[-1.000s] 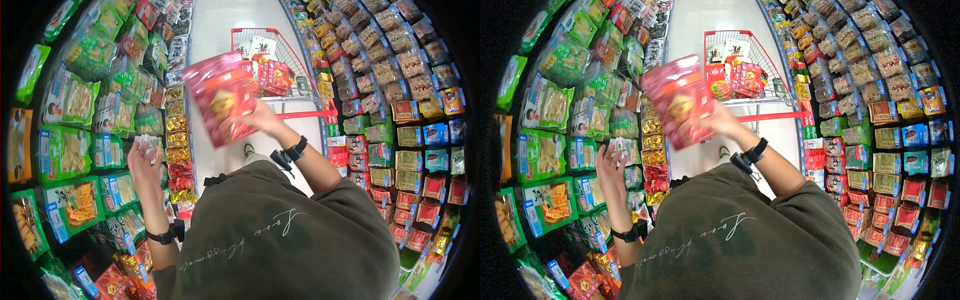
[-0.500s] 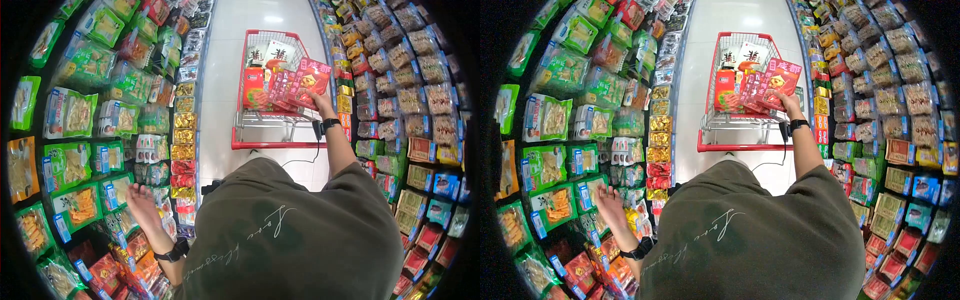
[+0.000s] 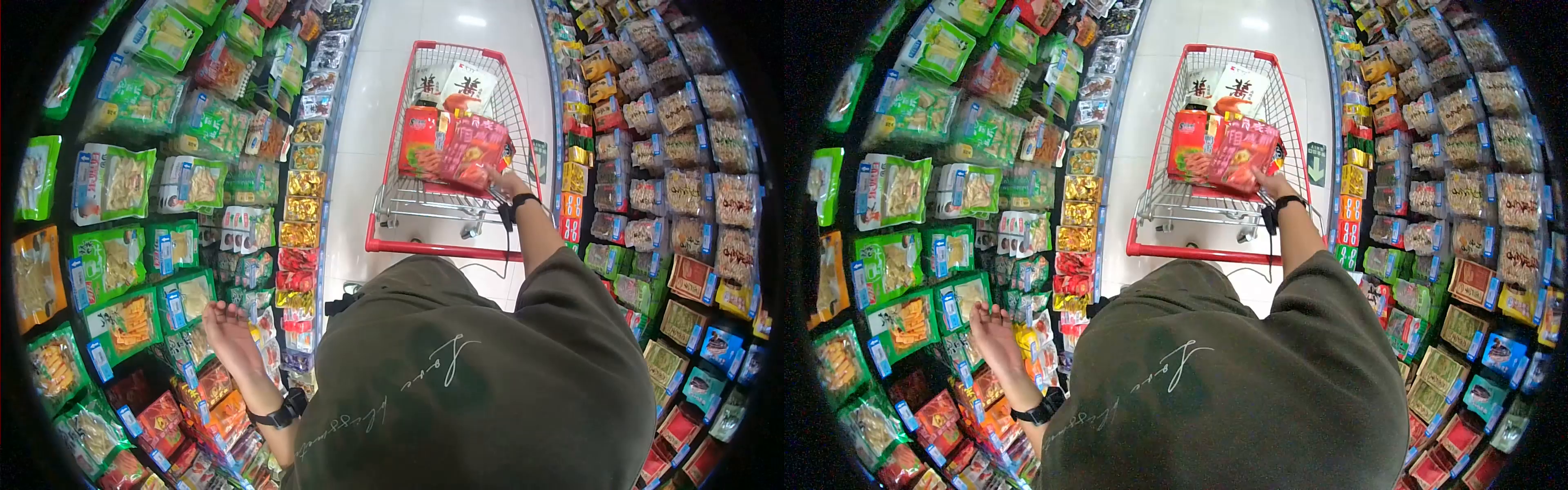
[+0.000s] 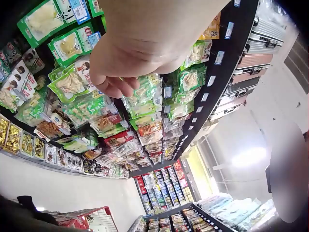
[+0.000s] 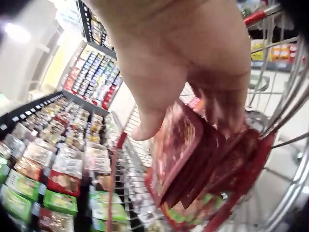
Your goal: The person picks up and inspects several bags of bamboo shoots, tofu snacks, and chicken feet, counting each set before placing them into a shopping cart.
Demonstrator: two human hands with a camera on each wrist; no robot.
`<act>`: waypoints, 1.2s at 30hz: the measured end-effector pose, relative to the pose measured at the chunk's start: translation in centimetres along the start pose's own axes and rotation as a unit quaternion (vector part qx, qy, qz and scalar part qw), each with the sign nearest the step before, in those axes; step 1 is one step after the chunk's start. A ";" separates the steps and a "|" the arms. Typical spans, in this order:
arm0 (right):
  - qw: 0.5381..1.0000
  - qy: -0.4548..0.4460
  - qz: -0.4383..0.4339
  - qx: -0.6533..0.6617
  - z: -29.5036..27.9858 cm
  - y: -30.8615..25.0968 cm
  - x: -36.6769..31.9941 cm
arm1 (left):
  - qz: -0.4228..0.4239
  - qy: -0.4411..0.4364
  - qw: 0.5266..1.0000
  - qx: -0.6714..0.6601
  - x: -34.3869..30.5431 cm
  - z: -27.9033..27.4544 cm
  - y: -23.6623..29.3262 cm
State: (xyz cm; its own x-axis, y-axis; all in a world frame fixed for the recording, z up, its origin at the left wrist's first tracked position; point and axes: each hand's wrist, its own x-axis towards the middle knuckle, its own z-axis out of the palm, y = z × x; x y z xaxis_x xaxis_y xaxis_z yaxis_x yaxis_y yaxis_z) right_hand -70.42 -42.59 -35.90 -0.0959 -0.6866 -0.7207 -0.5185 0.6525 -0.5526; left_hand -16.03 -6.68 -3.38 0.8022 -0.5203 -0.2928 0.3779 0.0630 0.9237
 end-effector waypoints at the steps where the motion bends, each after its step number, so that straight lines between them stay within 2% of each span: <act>1: 0.988 -0.033 0.065 -0.139 -1.0 0.9 0.6 | 0.004 0.003 1.000 0.006 -0.1 0.2 -0.1; 2: 0.991 -0.019 0.042 -0.127 -0.4 4.4 4.0 | 0.007 0.007 1.000 0.013 -0.2 0.3 -0.1; 3: 0.993 -0.009 0.036 -0.115 -0.5 3.7 2.6 | 0.008 0.009 1.000 0.013 -0.4 0.5 -0.1; 5: 0.995 -0.044 -0.091 -0.025 -1.1 3.9 1.3 | 0.004 0.010 1.000 0.008 -0.8 0.9 -0.1; 6: 0.994 -0.042 -0.079 -0.061 -2.0 2.7 0.2 | 0.002 0.012 1.000 0.006 -0.8 0.9 -0.4; 7: 0.989 -0.023 -0.136 -0.044 -2.2 2.4 -0.9 | 0.005 0.017 1.000 0.005 -0.6 0.9 -0.6; 8: 0.985 -0.017 -0.125 -0.117 -3.1 1.2 -1.7 | 0.004 0.009 1.000 0.002 -0.3 0.6 -0.9; 9: 0.977 -0.060 -0.131 -0.155 -4.0 1.3 0.1 | 0.009 -0.014 1.000 -0.002 0.3 -0.2 -1.2; 10: 0.976 -0.058 -0.153 -0.144 -4.6 0.6 0.0 | 0.014 -0.019 1.000 -0.014 0.7 -0.1 -1.2; 11: 0.979 -0.070 -0.165 -0.095 -4.7 -1.1 -2.0 | 0.010 -0.004 1.000 -0.014 0.2 0.7 -0.6; 13: 0.977 -0.089 -0.169 -0.096 -4.0 -2.3 -4.8 | 0.020 -0.007 1.000 0.007 -0.2 0.3 0.1; 15: 0.967 -0.123 -0.212 -0.065 -3.8 -7.3 -11.0 | 0.028 0.006 0.999 0.017 -0.1 0.7 0.7; 18: 0.931 -0.191 -0.310 -0.019 -3.1 -12.9 -18.1 | 0.044 -0.004 0.999 0.013 0.5 0.5 1.1; 21: 0.892 -0.309 -0.329 0.001 -1.3 -18.8 -26.4 | 0.074 -0.024 0.997 -0.010 1.0 0.3 1.6; 22: 0.877 -0.310 -0.368 0.007 -0.3 -20.4 -29.5 | 0.074 -0.004 0.997 -0.010 1.4 0.1 1.9; 25: 0.790 -0.487 -0.369 0.051 2.9 -22.3 -32.2 | 0.103 0.025 0.994 -0.021 2.1 -0.9 3.4; 27: 0.760 -0.534 -0.363 0.074 5.7 -24.0 -35.3 | 0.130 0.063 0.990 0.001 2.7 -2.1 5.1; 29: 0.743 -0.566 -0.350 0.075 8.2 -25.9 -36.9 | 0.190 0.112 0.973 0.068 3.9 -4.2 6.4; 30: 0.751 -0.565 -0.333 0.076 9.1 -27.3 -39.2 | 0.203 0.147 0.962 0.110 4.4 -5.3 7.4; 31: 0.744 -0.572 -0.339 0.066 10.4 -28.1 -40.4 | 0.211 0.158 0.959 0.103 5.2 -6.9 8.2; 33: 0.737 -0.561 -0.370 0.069 12.8 -29.7 -42.4 | 0.286 0.206 0.917 0.188 7.5 -11.3 9.1; 35: 0.739 -0.555 -0.379 0.039 14.8 -31.1 -43.4 | 0.292 0.219 0.916 0.169 9.2 -15.4 10.6; 36: 0.731 -0.565 -0.381 0.037 16.0 -31.4 -43.5 | 0.285 0.259 0.896 0.220 9.8 -16.9 11.7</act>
State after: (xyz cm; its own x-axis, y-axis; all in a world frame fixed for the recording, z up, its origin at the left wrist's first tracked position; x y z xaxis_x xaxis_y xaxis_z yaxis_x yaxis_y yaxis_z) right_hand -36.39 -28.08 6.14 0.9815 -0.1835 -0.0540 -0.0039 0.2628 -0.9648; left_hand 4.05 3.35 0.37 0.9574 -0.0373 0.2864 -0.2878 -0.2082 0.9348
